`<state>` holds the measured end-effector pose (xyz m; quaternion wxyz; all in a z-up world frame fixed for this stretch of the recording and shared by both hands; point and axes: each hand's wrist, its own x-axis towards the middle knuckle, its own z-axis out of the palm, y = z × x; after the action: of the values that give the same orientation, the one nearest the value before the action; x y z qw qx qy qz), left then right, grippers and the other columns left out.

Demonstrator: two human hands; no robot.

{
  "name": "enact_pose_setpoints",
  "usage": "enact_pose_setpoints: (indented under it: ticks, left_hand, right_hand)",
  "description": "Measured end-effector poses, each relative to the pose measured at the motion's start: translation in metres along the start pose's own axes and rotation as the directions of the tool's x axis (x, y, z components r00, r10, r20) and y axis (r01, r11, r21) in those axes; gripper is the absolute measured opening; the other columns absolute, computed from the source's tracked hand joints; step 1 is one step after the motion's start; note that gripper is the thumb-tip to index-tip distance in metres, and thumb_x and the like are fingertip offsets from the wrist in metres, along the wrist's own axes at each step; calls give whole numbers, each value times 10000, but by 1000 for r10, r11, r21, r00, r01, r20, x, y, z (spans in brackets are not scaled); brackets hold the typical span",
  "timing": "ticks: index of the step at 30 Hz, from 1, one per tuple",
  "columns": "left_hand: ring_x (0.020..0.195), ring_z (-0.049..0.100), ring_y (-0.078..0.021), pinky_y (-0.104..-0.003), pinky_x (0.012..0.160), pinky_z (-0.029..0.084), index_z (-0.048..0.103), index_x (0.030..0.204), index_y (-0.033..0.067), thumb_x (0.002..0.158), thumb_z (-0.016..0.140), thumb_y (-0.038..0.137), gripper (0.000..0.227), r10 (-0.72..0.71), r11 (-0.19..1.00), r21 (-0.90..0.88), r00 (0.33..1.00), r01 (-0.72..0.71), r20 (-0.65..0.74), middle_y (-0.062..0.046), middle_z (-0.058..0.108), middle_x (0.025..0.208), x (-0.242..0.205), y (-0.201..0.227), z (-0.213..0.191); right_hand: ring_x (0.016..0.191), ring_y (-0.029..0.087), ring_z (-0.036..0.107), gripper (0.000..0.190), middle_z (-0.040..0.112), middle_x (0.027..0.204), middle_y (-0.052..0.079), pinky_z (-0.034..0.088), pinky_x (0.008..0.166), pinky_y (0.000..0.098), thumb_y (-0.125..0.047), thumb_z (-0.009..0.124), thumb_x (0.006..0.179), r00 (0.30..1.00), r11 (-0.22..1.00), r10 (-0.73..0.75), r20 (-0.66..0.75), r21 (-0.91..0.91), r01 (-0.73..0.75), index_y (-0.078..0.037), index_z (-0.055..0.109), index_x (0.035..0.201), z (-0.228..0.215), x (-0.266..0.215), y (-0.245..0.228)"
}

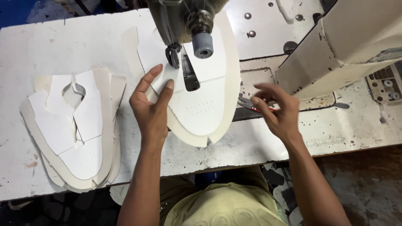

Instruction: Sewing components of a shoe upper using an industrial sewing machine.

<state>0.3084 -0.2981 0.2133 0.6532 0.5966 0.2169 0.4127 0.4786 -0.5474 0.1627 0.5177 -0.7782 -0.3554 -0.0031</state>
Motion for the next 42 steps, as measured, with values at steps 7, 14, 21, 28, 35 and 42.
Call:
enact_pose_setpoints:
  ticks: [7,14,21,28,35,42]
  left_hand:
    - [1414,465,-231,-404,1138,447,180,1623,71,1000,574,234,755,-119,993,-29,966,116,-231,-154,391,1563,-40,-53,-33]
    - [1289,557,-163,-346,1034,510,304,1536,78,1003,526,322,627,-722,669,-236,692,705,23,-109,487,1491,-41,-92,-28]
    - [1249,606,-175,-296,946,562,442,1490,55,1027,460,320,534,-530,808,-282,847,517,32,-91,552,1481,54,-121,-83]
    - [1117,620,-274,-426,939,546,496,1423,-1,1081,453,414,539,-123,992,30,991,122,47,-174,621,1287,174,-104,-89]
    - [1076,629,-269,-441,900,557,436,1425,60,1049,482,428,528,-147,988,44,988,149,-43,-158,609,1262,213,-110,-70]
    - [1091,626,-274,-449,908,561,373,1461,86,1041,527,424,561,-82,987,121,985,101,-151,-160,592,1283,242,-121,-79]
  right_hand:
    - [905,248,715,398,720,1069,130,614,753,378,-283,809,836,986,911,57,157,-412,13,-75,732,1165,-2,-13,23]
    - [1016,304,610,411,683,1107,116,553,844,434,-251,793,834,986,818,29,167,-570,73,-78,734,1201,-10,-35,53]
    - [866,251,639,207,716,995,96,557,766,395,-147,681,958,988,798,-58,145,-589,133,-81,750,1142,-5,-32,85]
    - [710,131,612,240,684,843,51,521,646,301,-234,547,1058,949,932,302,90,182,-313,-53,697,1108,-16,27,-2]
    - [506,157,536,332,644,711,74,445,453,336,-367,584,1041,944,899,-181,275,-343,272,-38,624,1063,12,118,-84]
    - [403,163,434,366,540,609,61,400,331,325,-369,455,1085,838,695,-260,480,-509,507,-29,588,1053,56,158,-84]
